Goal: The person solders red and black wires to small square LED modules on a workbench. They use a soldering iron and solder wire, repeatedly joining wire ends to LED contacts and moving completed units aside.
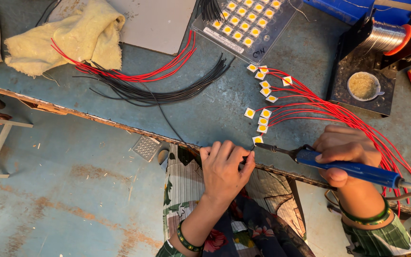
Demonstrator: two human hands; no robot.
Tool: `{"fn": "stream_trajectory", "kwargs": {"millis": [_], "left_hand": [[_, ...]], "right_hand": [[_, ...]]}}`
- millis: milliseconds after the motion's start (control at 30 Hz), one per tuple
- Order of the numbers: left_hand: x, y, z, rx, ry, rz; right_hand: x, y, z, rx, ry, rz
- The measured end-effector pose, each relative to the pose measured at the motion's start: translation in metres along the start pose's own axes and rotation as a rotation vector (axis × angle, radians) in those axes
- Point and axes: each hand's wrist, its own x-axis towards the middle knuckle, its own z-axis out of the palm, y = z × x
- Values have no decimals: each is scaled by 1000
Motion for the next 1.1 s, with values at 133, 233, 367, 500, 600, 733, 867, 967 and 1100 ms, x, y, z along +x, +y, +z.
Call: {"fn": "stream_trajectory", "kwargs": {"millis": [133,233,367,500,600,733,867,967,1100], "left_hand": [[-1,0,1,4,-11,0],[-1,0,1,1,-15,1],[-1,0,0,7,-17,3],[1,1,1,3,-18,-6],[0,1,1,-4,-23,-11],[0,0,0,-8,-24,-7],[-1,0,0,-14,-26,-13],[-1,0,0,-16,-22,-10],[-1,0,0,-10,-20,-3]], "right_hand": [[9,-4,-2,-5,-71,13],[18,-8,-5,1,-142,21],[24,-12,-6,23,-192,47],[19,0,5,54,54,-31],[13,5,-1,86,81,-4],[5,6,2,51,70,20],[5,7,2,19,68,13],[5,6,3,7,80,16],[6,7,2,16,77,3]]}}
